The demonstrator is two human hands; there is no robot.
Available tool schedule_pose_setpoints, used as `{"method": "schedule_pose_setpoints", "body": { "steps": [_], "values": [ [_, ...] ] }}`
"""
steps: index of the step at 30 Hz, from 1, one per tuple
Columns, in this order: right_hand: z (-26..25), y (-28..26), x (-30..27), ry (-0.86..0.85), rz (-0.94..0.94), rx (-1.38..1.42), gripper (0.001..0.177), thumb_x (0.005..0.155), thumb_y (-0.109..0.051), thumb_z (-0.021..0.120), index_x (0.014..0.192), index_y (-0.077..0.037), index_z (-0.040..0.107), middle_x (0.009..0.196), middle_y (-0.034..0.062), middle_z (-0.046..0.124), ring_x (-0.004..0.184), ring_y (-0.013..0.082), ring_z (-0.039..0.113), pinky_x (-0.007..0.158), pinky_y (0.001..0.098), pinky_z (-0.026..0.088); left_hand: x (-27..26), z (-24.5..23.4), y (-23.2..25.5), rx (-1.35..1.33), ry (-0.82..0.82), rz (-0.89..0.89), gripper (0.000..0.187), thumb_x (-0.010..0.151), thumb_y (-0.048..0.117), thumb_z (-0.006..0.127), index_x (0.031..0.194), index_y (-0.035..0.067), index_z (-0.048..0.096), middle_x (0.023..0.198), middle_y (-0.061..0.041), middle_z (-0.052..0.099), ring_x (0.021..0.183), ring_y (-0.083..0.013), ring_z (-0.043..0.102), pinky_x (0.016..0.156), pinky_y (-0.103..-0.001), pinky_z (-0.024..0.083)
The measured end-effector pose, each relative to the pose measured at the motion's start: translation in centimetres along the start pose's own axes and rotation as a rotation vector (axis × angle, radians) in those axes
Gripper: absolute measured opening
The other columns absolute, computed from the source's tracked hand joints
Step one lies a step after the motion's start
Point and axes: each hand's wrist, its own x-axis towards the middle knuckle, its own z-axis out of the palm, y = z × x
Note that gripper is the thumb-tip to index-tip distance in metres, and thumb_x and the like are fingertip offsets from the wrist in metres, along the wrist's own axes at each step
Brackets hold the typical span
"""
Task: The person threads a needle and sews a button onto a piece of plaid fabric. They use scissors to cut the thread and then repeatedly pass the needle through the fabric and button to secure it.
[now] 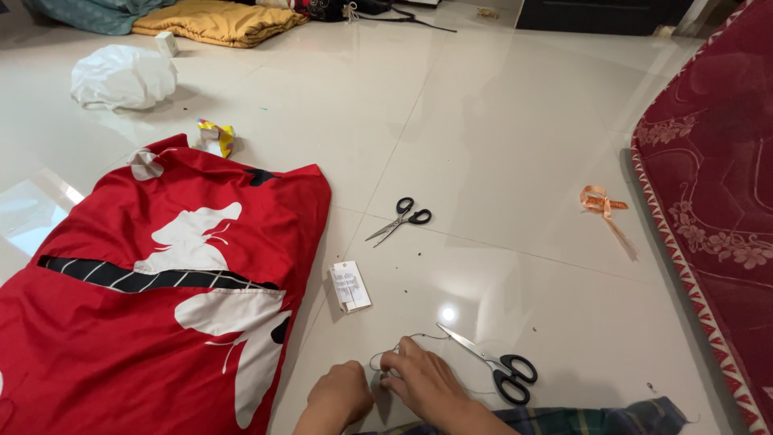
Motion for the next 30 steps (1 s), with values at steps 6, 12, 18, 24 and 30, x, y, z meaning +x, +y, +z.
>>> {"method": "schedule_pose_setpoints", "body": {
  "steps": [6, 12, 18, 24, 30],
  "values": [
    [0.9, 0.7, 0.5, -0.068, 0.161, 0.053, 0.018, 0.086, -0.014, 0.076, 0.095, -0.008, 0.061, 0.1, 0.0102, 0.062, 0.092, 0.0335, 0.065, 0.08, 0.0441, 0.053, 3.2, 2.5, -2.2, 0.138, -0.236, 0.118, 0.038, 0.088, 0.03, 0.072, 0.119, 0.008, 0.07, 0.124, -0.016, 0.069, 0.117, -0.0327, 0.067, 0.097, -0.043, 0.054],
    [1.3, 1.3, 0.8, -0.089, 0.496, 0.456, 0.018, 0.095, -0.022, 0.071, 0.096, -0.009, 0.059, 0.08, 0.0078, 0.058, 0.073, 0.0168, 0.051, 0.067, 0.0323, 0.045, 4.5, 3.5, -3.6, 0.019, -0.251, 0.216, 0.038, 0.083, 0.022, 0.08, 0.117, 0.01, 0.069, 0.118, -0.013, 0.071, 0.11, -0.0299, 0.07, 0.092, -0.039, 0.057],
    [-0.5, 1.5, -1.7, -0.103, 0.332, 0.492, 0.017, 0.099, -0.02, 0.063, 0.099, -0.009, 0.049, 0.08, 0.0023, 0.055, 0.075, 0.011, 0.049, 0.069, 0.0275, 0.046, 1.0, 1.9, -0.8, -0.515, 0.039, 0.398, 0.031, 0.082, 0.016, 0.076, 0.111, 0.007, 0.068, 0.103, -0.016, 0.075, 0.1, -0.029, 0.074, 0.087, -0.036, 0.058],
    [-2.8, 1.0, -3.1, -0.085, 0.309, 0.358, 0.018, 0.101, -0.02, 0.061, 0.098, -0.008, 0.047, 0.079, 0.0081, 0.054, 0.073, 0.0173, 0.05, 0.067, 0.0347, 0.046, -4.4, -0.4, -2.2, 0.003, -0.195, 0.363, 0.037, 0.085, 0.023, 0.074, 0.117, 0.01, 0.061, 0.113, -0.016, 0.071, 0.111, -0.0303, 0.069, 0.094, -0.039, 0.055],
    [-6.7, 2.1, -6.0, -0.144, 0.169, 0.04, 0.018, 0.102, -0.019, 0.058, 0.101, -0.01, 0.042, 0.089, 0.0095, 0.054, 0.078, 0.0213, 0.053, 0.074, 0.0396, 0.048, -4.8, -2.4, -8.7, 0.18, 0.074, 0.21, 0.034, 0.085, 0.024, 0.073, 0.115, 0.011, 0.062, 0.115, -0.012, 0.071, 0.115, -0.029, 0.067, 0.095, -0.04, 0.055]
  ]
}}
